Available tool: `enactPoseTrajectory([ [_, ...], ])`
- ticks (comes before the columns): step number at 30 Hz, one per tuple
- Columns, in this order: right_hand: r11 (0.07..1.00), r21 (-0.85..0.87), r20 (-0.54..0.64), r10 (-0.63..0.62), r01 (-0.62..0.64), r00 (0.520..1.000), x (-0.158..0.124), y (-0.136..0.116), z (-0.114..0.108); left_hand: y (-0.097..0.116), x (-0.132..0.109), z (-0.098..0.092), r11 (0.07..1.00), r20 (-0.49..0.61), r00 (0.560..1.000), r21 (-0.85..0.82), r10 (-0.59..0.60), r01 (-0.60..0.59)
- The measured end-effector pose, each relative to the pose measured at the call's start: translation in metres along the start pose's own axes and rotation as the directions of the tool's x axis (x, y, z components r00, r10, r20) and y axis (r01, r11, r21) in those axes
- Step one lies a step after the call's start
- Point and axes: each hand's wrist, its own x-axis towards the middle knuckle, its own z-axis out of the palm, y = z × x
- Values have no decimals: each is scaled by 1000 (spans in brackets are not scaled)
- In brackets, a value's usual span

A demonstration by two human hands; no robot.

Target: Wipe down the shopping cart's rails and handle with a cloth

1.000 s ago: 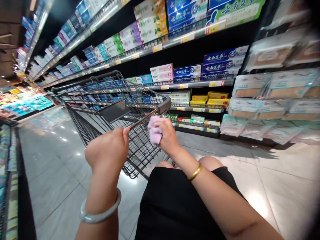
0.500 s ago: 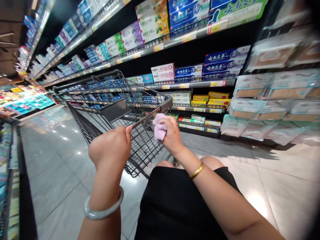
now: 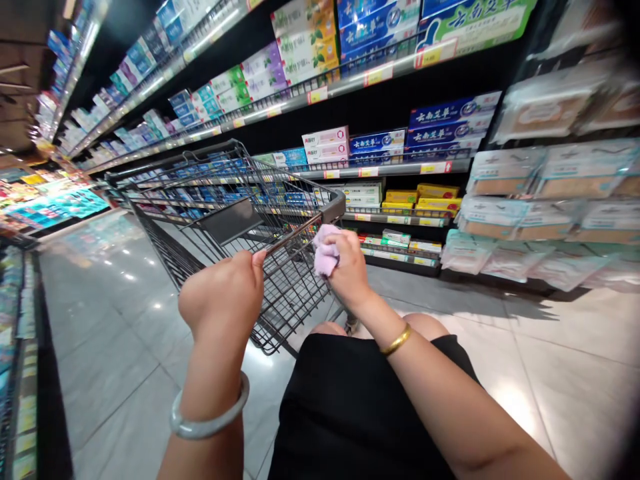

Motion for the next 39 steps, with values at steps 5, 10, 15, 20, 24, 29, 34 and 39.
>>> enactPoseTrajectory([
  [5, 988, 21, 109, -152, 151, 982, -14, -20, 7, -1, -1, 2, 1000, -18, 1000, 13, -9, 9],
  [10, 973, 25, 199, -228, 228, 953, -21, -28, 11, -3, -1, 4, 1000, -27, 1000, 7, -8, 8],
  [15, 1000, -21, 2, -22, 22, 1000, -2, -1, -2, -3, -1, 3, 1000, -8, 1000, 11, -10, 10],
  [20, 973, 30, 186, -232, 231, 955, -24, -33, 11, 0, -1, 3, 1000, -55, 998, -11, 9, -10],
  [24, 961, 21, 236, -271, 274, 933, -25, -30, 13, 8, 3, 2, 999, -38, 999, -44, -6, 4],
  [29, 1000, -17, 37, 16, -16, 999, -4, 2, 0, 21, 6, -2, 997, -26, 1000, -76, -3, 1],
  [34, 992, -37, 160, -112, 119, 981, -15, -20, 5, 35, 11, -4, 996, -46, 999, -90, 10, -14],
  [39, 997, -68, 120, -32, 40, 992, -7, -1, -2, 47, 17, -4, 994, -52, 999, -112, 15, -21],
])
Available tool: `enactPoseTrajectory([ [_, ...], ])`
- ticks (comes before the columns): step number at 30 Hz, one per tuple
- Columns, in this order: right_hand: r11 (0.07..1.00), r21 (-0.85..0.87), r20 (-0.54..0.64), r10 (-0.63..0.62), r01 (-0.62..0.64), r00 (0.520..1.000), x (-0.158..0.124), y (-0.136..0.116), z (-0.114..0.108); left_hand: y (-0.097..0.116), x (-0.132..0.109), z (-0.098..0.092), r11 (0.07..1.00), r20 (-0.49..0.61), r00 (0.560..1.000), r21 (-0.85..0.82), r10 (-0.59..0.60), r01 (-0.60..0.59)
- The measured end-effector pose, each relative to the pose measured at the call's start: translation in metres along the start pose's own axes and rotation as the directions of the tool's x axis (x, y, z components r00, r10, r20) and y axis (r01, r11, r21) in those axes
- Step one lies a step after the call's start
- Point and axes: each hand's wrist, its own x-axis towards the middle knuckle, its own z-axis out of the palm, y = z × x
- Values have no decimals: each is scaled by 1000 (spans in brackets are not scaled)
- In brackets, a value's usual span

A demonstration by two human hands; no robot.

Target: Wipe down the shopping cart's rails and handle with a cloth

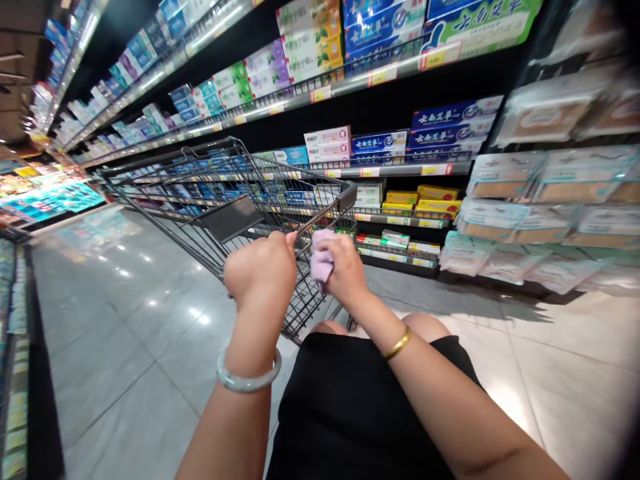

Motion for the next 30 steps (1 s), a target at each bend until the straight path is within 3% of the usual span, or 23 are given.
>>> enactPoseTrajectory([
  [2, 993, -18, -56, 117, -118, 991, 6, 14, -4, 4, 1, 0, 1000, -20, 1000, -3, 17, -17],
  [4, 988, -16, -63, 151, -152, 987, 7, 16, -6, 7, 2, -1, 999, -32, 999, -7, 34, -34],
  [8, 1000, 17, 28, 17, -17, 999, 3, 0, -2, 14, 4, -1, 999, -47, 998, -7, 52, -52],
  [10, 999, 30, 25, 13, -13, 1000, 4, 1, -1, 17, 5, 0, 998, -70, 995, -5, 66, -66],
  [13, 986, 16, -42, 166, -166, 985, 9, 23, -2, 21, 6, 2, 996, -108, 990, -4, 92, -93],
  [17, 915, -23, -103, 399, -403, 911, 14, 46, -3, 23, 7, 4, 994, -126, 987, -9, 104, -106],
  [19, 924, 9, -116, 382, -383, 917, 15, 42, -3, 23, 8, 4, 994, -133, 986, -12, 103, -105],
  [22, 975, 79, -106, 217, -210, 970, 18, 32, -7, 23, 8, 5, 995, -139, 985, -17, 98, -101],
  [24, 983, 75, -102, 173, -166, 980, 19, 36, -10, 23, 8, 5, 995, -140, 986, -21, 94, -98],
  [28, 917, -19, -116, 393, -398, 912, 20, 64, -15, 23, 8, 5, 995, -135, 987, -30, 93, -98],
  [30, 892, -24, -127, 445, -451, 886, 21, 73, -16, 23, 9, 5, 994, -128, 987, -32, 95, -100],
])
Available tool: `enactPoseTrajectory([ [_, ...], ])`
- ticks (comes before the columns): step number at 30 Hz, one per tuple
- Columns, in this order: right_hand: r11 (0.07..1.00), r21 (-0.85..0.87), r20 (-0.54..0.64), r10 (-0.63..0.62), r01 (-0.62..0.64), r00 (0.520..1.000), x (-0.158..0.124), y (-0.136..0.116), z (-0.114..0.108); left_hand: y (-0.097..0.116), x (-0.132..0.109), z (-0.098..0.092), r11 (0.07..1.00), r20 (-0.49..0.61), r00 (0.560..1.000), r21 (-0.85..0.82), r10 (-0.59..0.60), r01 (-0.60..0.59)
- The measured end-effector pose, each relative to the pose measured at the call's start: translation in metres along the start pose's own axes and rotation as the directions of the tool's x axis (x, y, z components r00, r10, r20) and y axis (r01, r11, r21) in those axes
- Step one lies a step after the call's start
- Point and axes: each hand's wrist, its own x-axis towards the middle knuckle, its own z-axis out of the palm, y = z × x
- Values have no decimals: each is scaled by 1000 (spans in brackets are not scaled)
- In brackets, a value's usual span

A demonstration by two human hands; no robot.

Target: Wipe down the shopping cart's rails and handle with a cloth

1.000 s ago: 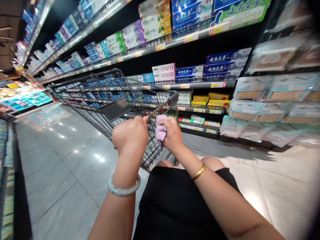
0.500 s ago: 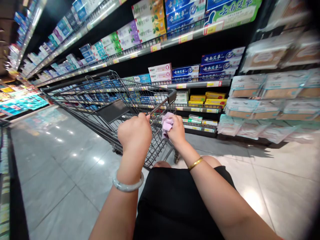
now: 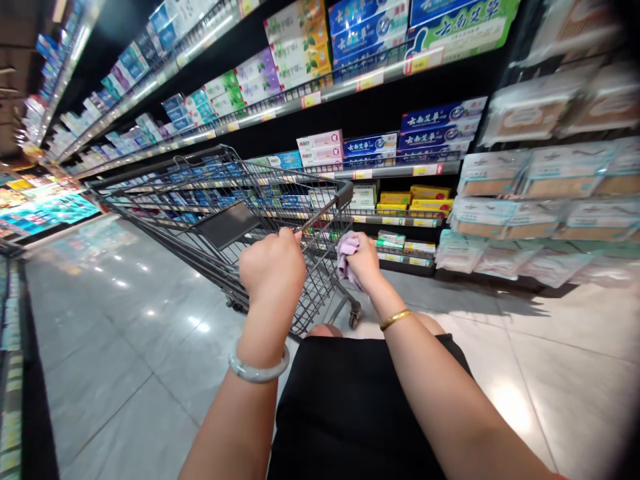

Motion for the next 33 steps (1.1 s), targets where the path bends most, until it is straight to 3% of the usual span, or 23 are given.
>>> enactPoseTrajectory([
  [5, 992, 57, -64, -108, 112, 992, 9, -2, -2, 1, 0, -3, 1000, 32, 999, -12, -7, 8],
  [10, 991, 11, -16, 133, -132, 991, 19, 17, 5, 1, 0, -6, 999, 65, 998, -34, -13, 16],
  [12, 987, 14, -26, 161, -161, 987, 21, 20, 7, 0, 0, -6, 999, 78, 997, -38, -8, 11],
  [14, 993, 32, -60, 113, -112, 992, 20, 15, 6, 0, 0, -7, 999, 94, 996, -37, -6, 9],
  [16, 999, 46, -87, -9, 13, 996, 17, 6, 3, 1, 0, -7, 999, 103, 995, -33, -11, 14],
  [18, 994, 34, -54, -98, 99, 994, 13, 0, 0, 2, 1, -7, 999, 104, 994, -29, -24, 27],
  [21, 998, -59, 68, 21, -17, 997, 4, -2, -1, 3, 2, -7, 999, 115, 993, -29, -33, 37],
  [24, 989, -116, 96, 107, -96, 990, -3, -4, -1, 4, 3, -7, 999, 121, 992, -32, -30, 34],
  [29, 990, -11, 31, -142, 143, 989, -4, -18, -6, 4, 2, -6, 999, 77, 997, -40, -28, 31],
  [31, 993, -66, 91, -96, 102, 991, -5, -15, -7, 5, 3, -5, 998, 77, 997, -44, -30, 33],
  [33, 986, -166, 157, 51, -25, 986, -6, -5, -7, 6, 3, -5, 999, 77, 997, -41, -26, 29],
])
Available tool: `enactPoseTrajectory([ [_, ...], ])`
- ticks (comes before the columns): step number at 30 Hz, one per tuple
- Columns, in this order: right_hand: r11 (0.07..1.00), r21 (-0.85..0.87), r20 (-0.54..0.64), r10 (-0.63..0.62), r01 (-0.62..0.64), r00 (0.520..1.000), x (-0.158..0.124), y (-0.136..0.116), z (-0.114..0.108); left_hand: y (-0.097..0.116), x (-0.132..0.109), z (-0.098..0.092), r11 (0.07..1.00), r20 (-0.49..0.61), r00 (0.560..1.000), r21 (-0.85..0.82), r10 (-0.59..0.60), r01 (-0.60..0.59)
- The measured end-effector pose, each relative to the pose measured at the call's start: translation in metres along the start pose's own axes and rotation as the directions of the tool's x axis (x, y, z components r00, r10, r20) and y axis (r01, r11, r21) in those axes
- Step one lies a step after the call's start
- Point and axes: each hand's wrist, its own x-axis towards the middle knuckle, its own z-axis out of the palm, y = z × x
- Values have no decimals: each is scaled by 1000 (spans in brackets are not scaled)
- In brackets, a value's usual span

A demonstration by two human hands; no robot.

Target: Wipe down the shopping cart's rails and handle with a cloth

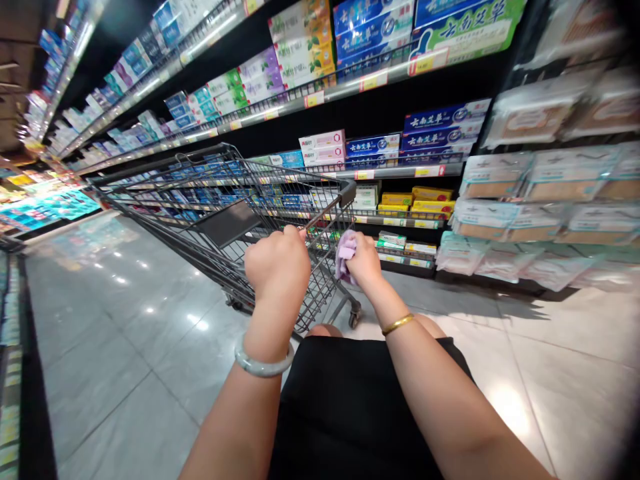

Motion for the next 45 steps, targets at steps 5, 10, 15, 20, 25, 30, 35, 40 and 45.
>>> enactPoseTrajectory([
  [5, 996, -25, 44, 82, -81, 996, -1, 9, 5, 2, 0, 0, 1000, 5, 1000, -2, 13, -13],
  [10, 989, 97, -75, -109, 116, 991, 4, -12, -5, 2, 1, 0, 1000, 16, 1000, -11, 4, -3],
  [15, 999, -21, 40, -48, 49, 998, 0, -2, -4, 5, 2, 0, 1000, 2, 1000, -19, 10, -10],
  [20, 997, 23, 33, -70, 69, 997, -2, -10, -3, 7, 5, -1, 1000, 49, 999, -10, 8, -7],
  [25, 981, 50, -34, -185, 187, 982, -2, -19, -10, 11, 7, -2, 1000, 64, 998, -6, -9, 10],
  [30, 989, 139, -5, -53, 53, 999, 0, -17, -6, 15, 7, -2, 999, 22, 999, -21, 25, -25],
  [35, 942, 249, -42, -220, 224, 975, 0, -26, -7, 20, 8, -5, 999, 40, 999, -30, 37, -36],
  [40, 994, 83, -1, -66, 65, 998, 0, -17, -9, 22, 16, -13, 989, 119, 982, -53, 146, -141],
  [45, 914, 384, 15, -145, 129, 989, 1, -32, -16, 2, 41, -21, 932, 285, 888, -140, 362, -336],
])
